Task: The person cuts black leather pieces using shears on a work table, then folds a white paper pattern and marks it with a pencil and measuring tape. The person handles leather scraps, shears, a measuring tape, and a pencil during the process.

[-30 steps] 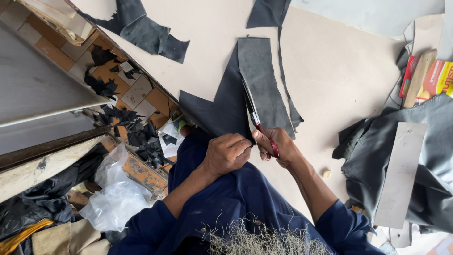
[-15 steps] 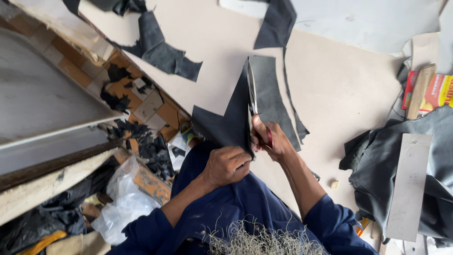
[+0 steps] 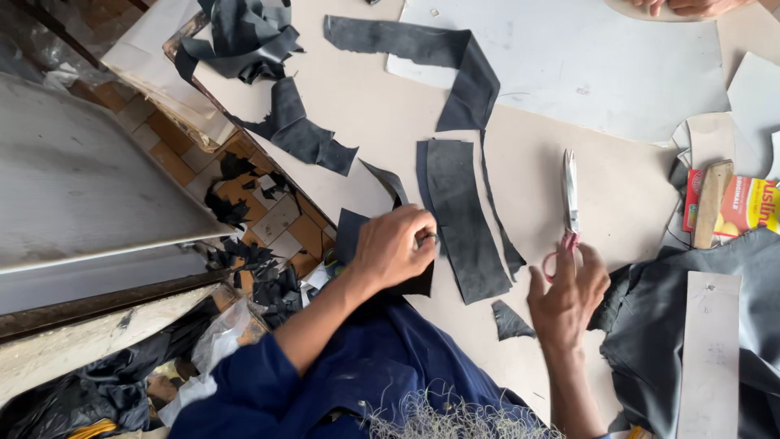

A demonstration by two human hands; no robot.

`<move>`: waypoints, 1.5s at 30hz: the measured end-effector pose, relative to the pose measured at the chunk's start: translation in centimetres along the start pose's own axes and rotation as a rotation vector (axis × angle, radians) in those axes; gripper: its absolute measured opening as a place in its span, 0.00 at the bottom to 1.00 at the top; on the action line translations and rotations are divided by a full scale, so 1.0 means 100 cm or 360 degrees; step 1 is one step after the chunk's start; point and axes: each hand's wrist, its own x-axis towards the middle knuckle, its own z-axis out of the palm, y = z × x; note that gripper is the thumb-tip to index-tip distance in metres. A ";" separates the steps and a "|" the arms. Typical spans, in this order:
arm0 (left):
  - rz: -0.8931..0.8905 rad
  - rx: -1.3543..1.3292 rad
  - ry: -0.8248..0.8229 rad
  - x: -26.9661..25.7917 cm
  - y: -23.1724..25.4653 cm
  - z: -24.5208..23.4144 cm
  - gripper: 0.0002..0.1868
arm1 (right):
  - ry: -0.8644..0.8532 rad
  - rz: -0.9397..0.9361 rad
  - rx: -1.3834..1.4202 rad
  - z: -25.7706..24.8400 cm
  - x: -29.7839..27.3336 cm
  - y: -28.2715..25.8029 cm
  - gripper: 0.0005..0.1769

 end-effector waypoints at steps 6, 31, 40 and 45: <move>-0.0357 0.0204 0.0115 0.129 -0.059 -0.071 0.18 | -0.0449 0.0217 0.0096 0.031 -0.014 -0.058 0.25; -0.0307 0.0682 0.0346 0.373 -0.198 -0.202 0.15 | -0.1034 0.1514 0.0024 0.087 -0.005 -0.047 0.21; -0.0142 0.0995 0.0152 0.394 -0.193 -0.184 0.32 | -0.0462 0.1567 0.1206 0.045 -0.010 -0.004 0.32; -0.0109 0.1190 0.0120 0.433 -0.184 -0.160 0.35 | -0.0348 0.1515 0.1560 0.060 0.014 -0.028 0.39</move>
